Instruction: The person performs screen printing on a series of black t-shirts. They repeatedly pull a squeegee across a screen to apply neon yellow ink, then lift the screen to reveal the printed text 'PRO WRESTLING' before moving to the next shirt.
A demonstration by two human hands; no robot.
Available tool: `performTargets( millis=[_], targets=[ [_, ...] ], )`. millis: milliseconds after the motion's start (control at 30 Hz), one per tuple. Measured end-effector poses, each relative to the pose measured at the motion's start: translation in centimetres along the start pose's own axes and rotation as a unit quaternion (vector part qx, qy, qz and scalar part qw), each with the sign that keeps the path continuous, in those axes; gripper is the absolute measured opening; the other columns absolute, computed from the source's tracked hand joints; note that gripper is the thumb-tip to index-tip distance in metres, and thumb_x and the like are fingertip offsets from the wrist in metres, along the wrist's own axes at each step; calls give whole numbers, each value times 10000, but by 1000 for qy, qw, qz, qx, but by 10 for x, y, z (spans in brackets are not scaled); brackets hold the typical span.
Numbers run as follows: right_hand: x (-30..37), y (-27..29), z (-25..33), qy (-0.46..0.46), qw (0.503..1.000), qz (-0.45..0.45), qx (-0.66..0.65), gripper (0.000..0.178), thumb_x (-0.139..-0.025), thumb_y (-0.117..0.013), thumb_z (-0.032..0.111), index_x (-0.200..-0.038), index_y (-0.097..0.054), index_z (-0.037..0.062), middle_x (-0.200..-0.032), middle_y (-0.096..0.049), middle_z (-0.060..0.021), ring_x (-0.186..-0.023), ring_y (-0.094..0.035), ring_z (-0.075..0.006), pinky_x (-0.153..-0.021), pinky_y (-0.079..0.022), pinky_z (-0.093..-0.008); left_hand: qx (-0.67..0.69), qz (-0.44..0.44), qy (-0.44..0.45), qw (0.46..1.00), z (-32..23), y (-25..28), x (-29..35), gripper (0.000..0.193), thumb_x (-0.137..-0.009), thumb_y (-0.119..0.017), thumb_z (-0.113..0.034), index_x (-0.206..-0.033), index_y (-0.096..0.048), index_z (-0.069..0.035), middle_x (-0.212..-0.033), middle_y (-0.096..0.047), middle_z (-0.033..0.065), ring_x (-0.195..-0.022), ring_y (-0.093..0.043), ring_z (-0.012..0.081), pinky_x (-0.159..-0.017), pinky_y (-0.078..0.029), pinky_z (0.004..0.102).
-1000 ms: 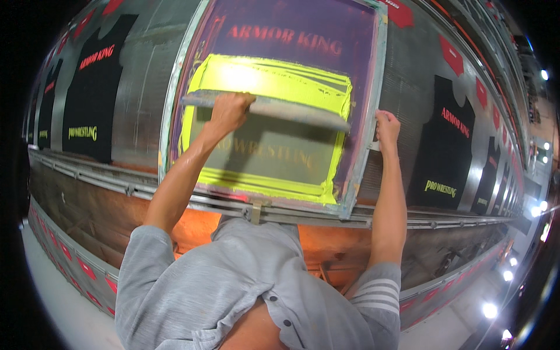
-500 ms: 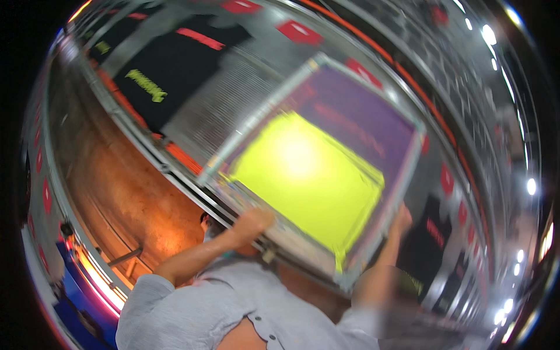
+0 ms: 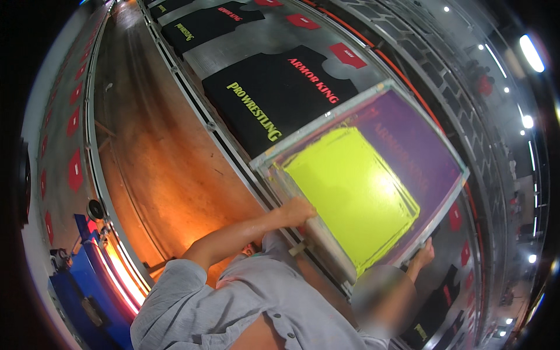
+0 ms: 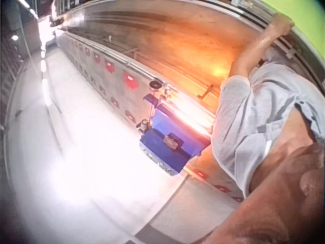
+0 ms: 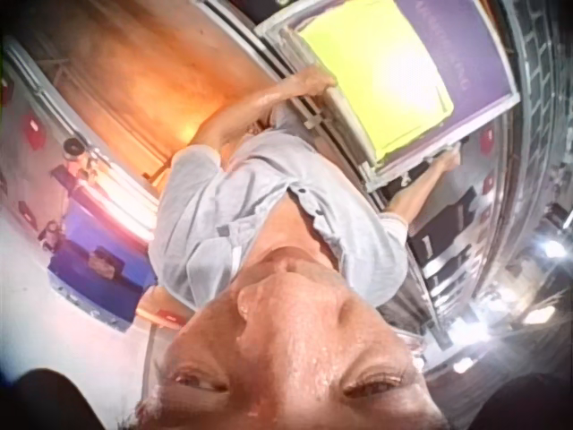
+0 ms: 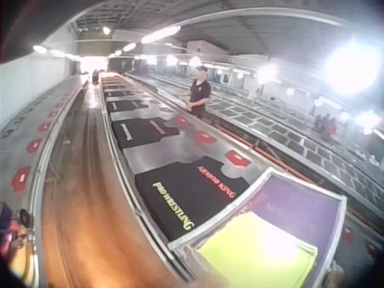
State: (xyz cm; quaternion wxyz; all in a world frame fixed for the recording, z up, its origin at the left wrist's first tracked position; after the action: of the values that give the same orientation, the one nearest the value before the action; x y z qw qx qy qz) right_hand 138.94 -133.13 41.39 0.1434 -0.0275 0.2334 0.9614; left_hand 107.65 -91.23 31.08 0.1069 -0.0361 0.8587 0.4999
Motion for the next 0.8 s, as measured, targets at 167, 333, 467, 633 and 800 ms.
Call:
performTargets(
  millis=[167,333,467,633,800],
  targets=[
    [44,-199,35,-30,991,35,-123,352,-939,-674,304,-967,-743,-40,-847,-700,-48,-733,-600,-134,-689,-484,-314,-41,-11,34,999,156,87,27,123,-666,-665,-114,-767,-721,-70,-809,-708,172,-799,-701,377,-691,-559,468],
    [115,-386,53,-45,989,45,-132,298,-913,-719,292,-902,-737,-5,-713,-616,11,-565,-482,-80,-513,-360,-278,-120,52,64,989,307,185,50,145,-688,-651,-43,-807,-695,-114,-825,-703,117,-825,-693,360,-682,-552,475],
    [133,-433,58,-99,982,18,-161,272,-918,-721,271,-889,-714,1,-661,-545,44,-551,-450,-58,-500,-331,-249,-131,82,41,987,355,210,36,127,-686,-651,-26,-782,-681,-104,-834,-699,119,-829,-690,354,-667,-548,472],
    [147,-452,64,-86,974,65,-202,253,-927,-714,258,-894,-712,7,-687,-558,40,-558,-456,-68,-505,-338,-251,-131,84,17,988,375,224,47,211,-684,-685,-10,-882,-669,-79,-855,-676,118,-852,-671,362,-700,-542,464],
    [162,-462,67,-81,980,70,-167,240,-917,-726,242,-923,-717,2,-758,-617,10,-630,-522,-89,-552,-399,-271,-122,160,50,978,380,232,54,136,-695,-671,-17,-822,-696,-56,-800,-688,135,-785,-687,361,-664,-544,454]
  ],
)
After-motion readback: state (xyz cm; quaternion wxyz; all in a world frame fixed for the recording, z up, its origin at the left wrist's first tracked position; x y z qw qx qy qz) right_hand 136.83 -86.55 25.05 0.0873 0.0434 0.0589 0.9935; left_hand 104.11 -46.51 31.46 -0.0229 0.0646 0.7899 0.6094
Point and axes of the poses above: each hand's wrist, its own x-axis away from the middle knuckle, its own y-axis out of the back of the hand, z = x × y, the point moved 2 cm from there along -x, towards the middle knuckle
